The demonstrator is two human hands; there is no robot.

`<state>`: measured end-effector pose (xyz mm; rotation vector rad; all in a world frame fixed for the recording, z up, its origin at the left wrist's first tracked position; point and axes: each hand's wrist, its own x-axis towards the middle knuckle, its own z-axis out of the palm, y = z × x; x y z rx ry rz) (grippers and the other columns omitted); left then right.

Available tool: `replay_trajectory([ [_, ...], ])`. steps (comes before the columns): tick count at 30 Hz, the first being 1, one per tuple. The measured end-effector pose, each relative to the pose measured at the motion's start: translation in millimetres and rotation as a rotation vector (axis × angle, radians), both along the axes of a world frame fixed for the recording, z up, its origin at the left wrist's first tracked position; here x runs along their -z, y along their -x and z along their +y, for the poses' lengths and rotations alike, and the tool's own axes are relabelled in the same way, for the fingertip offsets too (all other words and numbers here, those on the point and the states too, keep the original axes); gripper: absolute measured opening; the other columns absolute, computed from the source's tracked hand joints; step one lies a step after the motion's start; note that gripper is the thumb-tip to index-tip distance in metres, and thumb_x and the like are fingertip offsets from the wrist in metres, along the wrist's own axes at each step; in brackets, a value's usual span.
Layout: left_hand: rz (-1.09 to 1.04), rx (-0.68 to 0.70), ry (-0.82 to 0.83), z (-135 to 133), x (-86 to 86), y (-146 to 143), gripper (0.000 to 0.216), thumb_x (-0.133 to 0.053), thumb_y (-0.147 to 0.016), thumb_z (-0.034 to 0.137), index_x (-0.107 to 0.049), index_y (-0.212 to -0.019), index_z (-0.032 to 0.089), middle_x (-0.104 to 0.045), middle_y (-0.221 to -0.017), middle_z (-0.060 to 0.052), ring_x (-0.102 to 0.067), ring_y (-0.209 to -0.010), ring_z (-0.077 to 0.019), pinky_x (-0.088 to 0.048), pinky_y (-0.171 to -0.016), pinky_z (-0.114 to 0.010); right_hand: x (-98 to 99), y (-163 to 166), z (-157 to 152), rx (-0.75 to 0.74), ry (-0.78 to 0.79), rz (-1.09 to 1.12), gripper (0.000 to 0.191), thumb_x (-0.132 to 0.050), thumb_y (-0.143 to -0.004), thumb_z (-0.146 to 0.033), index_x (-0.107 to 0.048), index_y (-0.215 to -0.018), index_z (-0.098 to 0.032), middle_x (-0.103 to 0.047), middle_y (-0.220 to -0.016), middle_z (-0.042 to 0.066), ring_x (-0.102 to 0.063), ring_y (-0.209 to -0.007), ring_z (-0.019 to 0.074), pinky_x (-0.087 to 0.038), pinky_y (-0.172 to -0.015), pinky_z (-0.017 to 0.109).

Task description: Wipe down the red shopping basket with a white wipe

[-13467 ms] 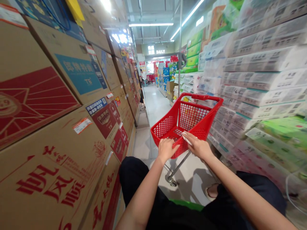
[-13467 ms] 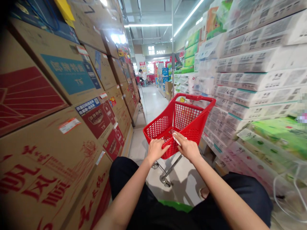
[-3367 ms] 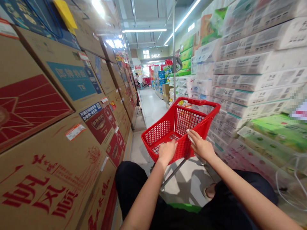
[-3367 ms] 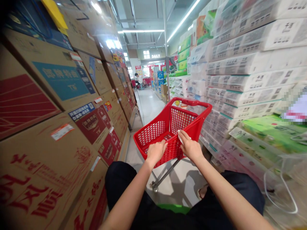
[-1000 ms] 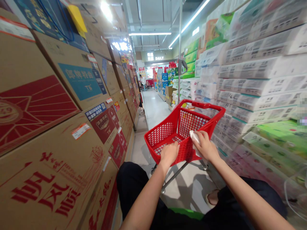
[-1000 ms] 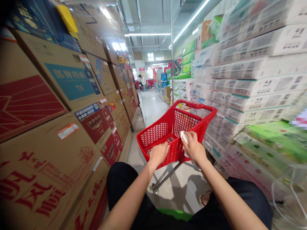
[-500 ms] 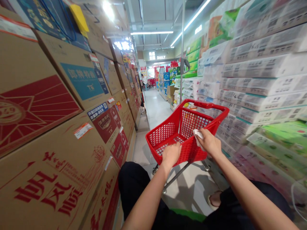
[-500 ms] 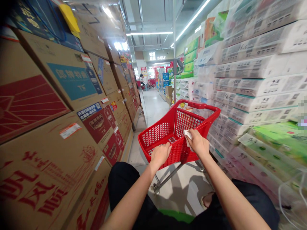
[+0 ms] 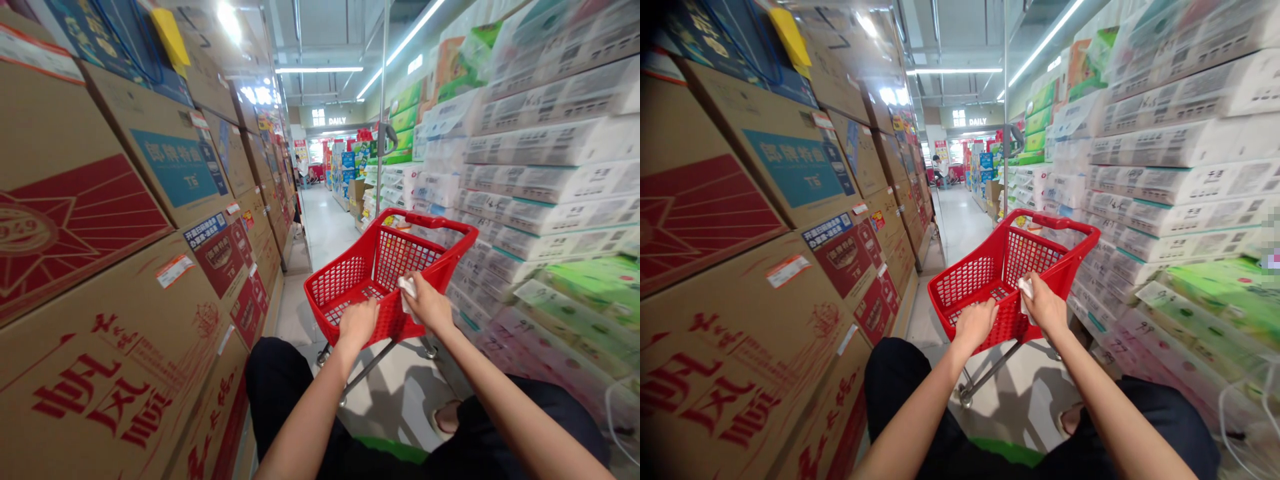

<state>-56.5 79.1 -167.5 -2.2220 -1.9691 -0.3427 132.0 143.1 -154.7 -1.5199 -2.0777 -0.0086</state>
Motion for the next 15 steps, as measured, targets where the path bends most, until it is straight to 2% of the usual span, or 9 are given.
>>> replay_trajectory([
  [5,0.005,0.005,-0.015,0,0.5,1,0.038,-0.025,-0.104,0.039,-0.057,-0.111,0.019,-0.070,-0.089,-0.008,-0.070,-0.083,-0.0216,-0.054,-0.073,-0.033,9.0,20,-15,-0.169,-0.020,-0.074,0.028,-0.043,-0.096,-0.047,-0.053,-0.117,-0.032,-0.068,-0.117,0.000,-0.066,-0.092,0.0194,-0.042,-0.060,0.027],
  [11,0.001,0.021,-0.024,0,1.2,1,0.036,-0.026,-0.104,0.037,-0.057,-0.109,0.019,-0.070,-0.088,-0.006,-0.070,-0.081,-0.0215,-0.054,-0.072,-0.033,-2.1,7,-1,-0.015,0.001,-0.028,0.031,-0.038,-0.097,-0.053,-0.057,-0.105,-0.029,-0.071,-0.106,0.001,-0.066,-0.086,0.0202,-0.036,-0.057,0.027],
  [15,0.003,0.006,-0.015,-1,0.2,-1,0.038,-0.024,-0.104,0.037,-0.057,-0.111,0.018,-0.070,-0.088,-0.008,-0.070,-0.080,-0.0220,-0.054,-0.071,-0.033,4.2,16,-11,-0.063,0.012,-0.009,0.028,-0.041,-0.097,-0.050,-0.057,-0.105,-0.028,-0.071,-0.106,0.001,-0.066,-0.084,0.0192,-0.036,-0.058,0.026],
])
